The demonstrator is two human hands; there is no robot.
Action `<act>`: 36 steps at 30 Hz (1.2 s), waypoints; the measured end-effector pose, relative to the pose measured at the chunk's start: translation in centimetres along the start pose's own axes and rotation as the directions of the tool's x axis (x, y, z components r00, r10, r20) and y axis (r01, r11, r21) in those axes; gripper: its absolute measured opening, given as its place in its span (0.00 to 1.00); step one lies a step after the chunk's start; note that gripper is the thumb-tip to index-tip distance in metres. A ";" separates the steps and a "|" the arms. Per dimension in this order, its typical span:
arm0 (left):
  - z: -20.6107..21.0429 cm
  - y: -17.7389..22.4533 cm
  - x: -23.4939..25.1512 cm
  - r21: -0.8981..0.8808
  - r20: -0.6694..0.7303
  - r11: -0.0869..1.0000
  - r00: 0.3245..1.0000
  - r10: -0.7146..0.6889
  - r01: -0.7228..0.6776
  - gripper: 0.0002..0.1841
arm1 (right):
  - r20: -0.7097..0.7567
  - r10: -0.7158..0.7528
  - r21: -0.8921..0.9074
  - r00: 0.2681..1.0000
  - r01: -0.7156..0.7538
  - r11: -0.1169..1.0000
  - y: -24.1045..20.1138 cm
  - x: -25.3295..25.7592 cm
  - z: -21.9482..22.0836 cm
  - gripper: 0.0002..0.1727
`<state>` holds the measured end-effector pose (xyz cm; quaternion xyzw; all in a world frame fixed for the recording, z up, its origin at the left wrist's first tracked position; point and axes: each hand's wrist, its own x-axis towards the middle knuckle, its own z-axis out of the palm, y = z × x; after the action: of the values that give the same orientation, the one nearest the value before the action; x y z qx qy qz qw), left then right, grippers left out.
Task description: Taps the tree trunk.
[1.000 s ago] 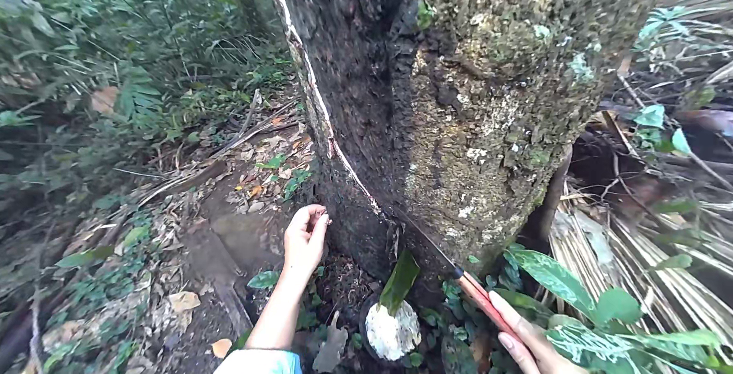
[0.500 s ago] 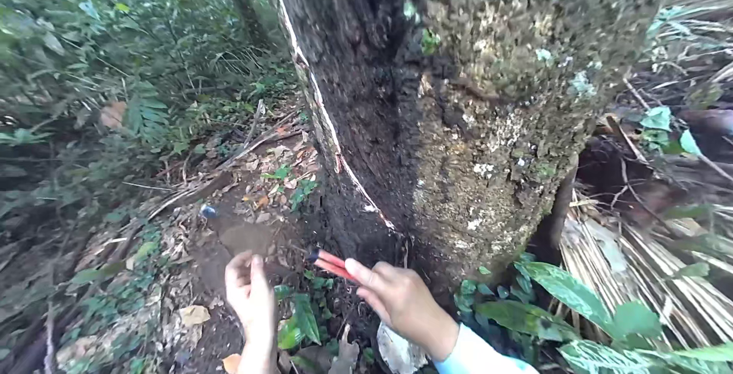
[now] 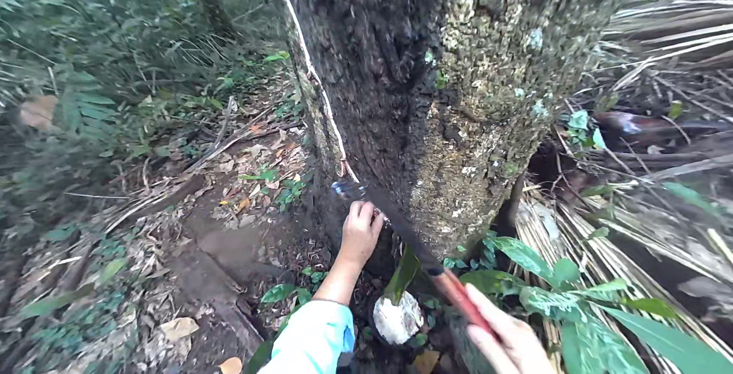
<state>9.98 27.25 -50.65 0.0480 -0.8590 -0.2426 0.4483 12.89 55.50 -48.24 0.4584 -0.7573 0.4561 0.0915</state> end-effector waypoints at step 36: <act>-9.4 -6.3 6.1 0.219 0.218 0.846 0.821 -0.528 0.487 0.16 | -0.231 0.495 0.226 0.837 -0.449 0.865 -7.2 -6.7 3.3 0.32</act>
<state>12.97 16.38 -44.48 0.2762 -0.8837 -0.2909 0.2410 23.16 55.86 -49.41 0.1933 -0.7864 0.5850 0.0448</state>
